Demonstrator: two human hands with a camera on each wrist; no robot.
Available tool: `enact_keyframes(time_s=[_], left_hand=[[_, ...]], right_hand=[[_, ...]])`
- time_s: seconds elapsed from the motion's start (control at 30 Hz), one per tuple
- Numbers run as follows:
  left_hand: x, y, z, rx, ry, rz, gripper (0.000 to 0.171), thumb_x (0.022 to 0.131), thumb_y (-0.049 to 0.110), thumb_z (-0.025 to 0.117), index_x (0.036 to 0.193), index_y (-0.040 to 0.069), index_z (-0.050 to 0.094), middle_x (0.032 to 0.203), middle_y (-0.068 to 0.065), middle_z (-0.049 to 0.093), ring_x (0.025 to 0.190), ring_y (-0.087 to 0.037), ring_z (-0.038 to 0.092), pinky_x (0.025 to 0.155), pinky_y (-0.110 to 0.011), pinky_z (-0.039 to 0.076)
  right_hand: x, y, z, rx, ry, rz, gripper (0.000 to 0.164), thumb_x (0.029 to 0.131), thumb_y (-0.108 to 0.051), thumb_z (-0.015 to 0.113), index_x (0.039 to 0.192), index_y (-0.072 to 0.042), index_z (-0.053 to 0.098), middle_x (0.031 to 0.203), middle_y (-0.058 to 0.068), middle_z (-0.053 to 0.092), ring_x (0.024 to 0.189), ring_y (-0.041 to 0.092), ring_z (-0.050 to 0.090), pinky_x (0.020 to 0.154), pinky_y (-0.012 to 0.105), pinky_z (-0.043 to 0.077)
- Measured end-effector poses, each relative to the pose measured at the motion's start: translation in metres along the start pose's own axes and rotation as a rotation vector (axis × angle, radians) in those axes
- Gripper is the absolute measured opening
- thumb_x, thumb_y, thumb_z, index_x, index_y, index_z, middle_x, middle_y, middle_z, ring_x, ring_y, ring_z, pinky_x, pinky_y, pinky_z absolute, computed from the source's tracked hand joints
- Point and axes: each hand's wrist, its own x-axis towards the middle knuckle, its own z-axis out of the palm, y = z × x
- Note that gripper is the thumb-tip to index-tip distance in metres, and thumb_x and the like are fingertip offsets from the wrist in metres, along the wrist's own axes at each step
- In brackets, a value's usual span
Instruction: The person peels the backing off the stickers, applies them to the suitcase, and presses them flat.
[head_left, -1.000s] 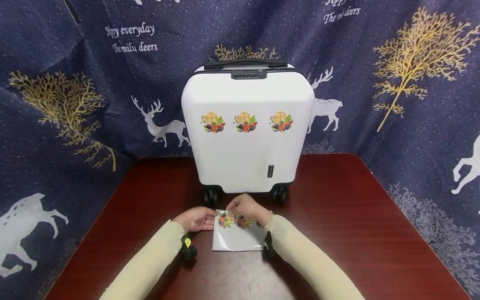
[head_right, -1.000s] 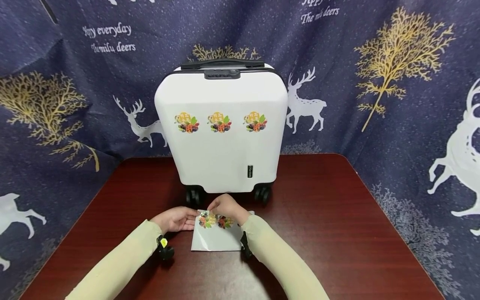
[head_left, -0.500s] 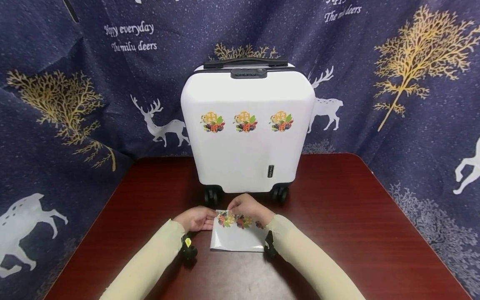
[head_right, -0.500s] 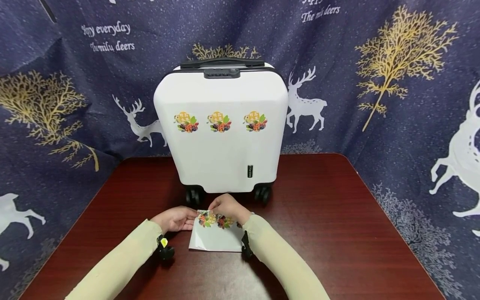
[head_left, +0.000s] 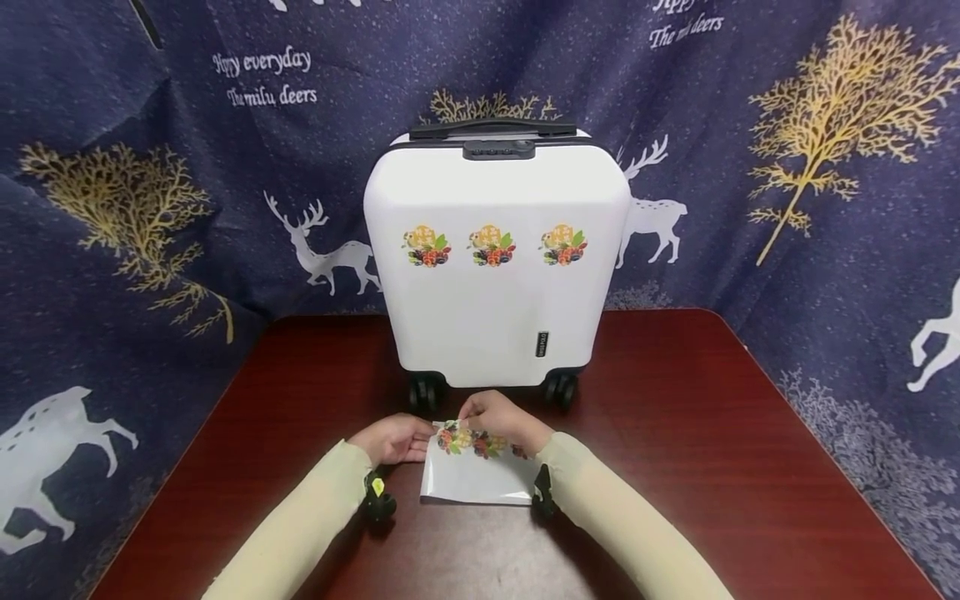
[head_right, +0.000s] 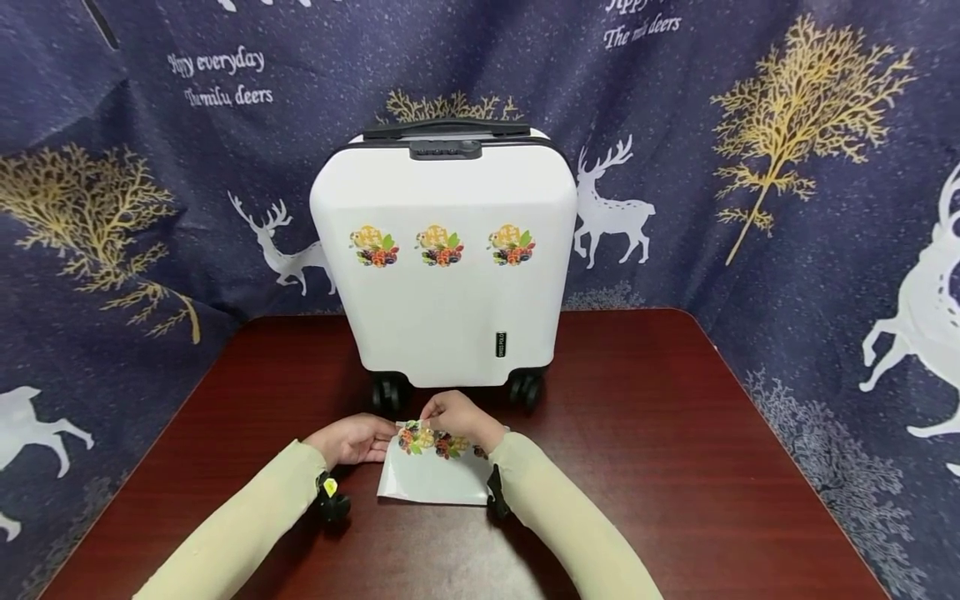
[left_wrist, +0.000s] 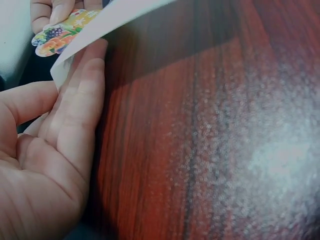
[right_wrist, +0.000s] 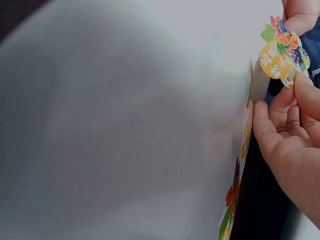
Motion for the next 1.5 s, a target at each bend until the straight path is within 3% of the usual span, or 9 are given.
enact_keyframes(time_s=[0.47, 0.8, 1.03, 1.5], left_hand=[[-0.004, 0.007, 0.003, 0.012, 0.023, -0.01, 0.02, 0.104, 0.003, 0.046, 0.111, -0.006, 0.063, 0.08, 0.001, 0.073, 0.079, -0.007, 0.07, 0.079, -0.024, 0.063], [-0.002, 0.007, 0.002, 0.015, 0.022, -0.017, 0.02, 0.103, 0.003, 0.045, 0.106, -0.002, 0.064, 0.08, 0.001, 0.074, 0.079, -0.006, 0.07, 0.079, -0.023, 0.062], [0.0, 0.004, 0.003, 0.007, 0.001, -0.026, 0.018, 0.104, 0.003, 0.045, 0.105, -0.002, 0.063, 0.08, 0.001, 0.073, 0.078, -0.007, 0.07, 0.079, -0.023, 0.062], [-0.002, 0.003, 0.005, 0.015, 0.041, -0.03, 0.017, 0.103, 0.005, 0.048, 0.108, -0.004, 0.062, 0.08, 0.0, 0.072, 0.078, -0.008, 0.07, 0.079, -0.024, 0.063]], right_hand=[[-0.003, -0.004, -0.005, 0.048, -0.004, 0.018, 0.011, 0.096, -0.009, 0.069, 0.102, 0.0, 0.071, 0.1, 0.01, 0.072, 0.085, 0.012, 0.059, 0.077, 0.025, 0.052], [-0.005, -0.004, -0.011, 0.055, -0.031, 0.007, 0.013, 0.096, -0.008, 0.068, 0.103, 0.002, 0.07, 0.102, 0.014, 0.071, 0.083, 0.012, 0.06, 0.076, 0.026, 0.053], [-0.006, 0.002, -0.011, 0.076, -0.049, 0.004, 0.013, 0.096, -0.008, 0.067, 0.102, 0.004, 0.069, 0.099, 0.012, 0.071, 0.083, 0.011, 0.06, 0.078, 0.026, 0.054], [-0.004, 0.01, -0.012, 0.092, -0.07, -0.032, 0.013, 0.097, -0.009, 0.067, 0.102, 0.003, 0.069, 0.096, 0.008, 0.069, 0.083, 0.011, 0.058, 0.076, 0.023, 0.05]])
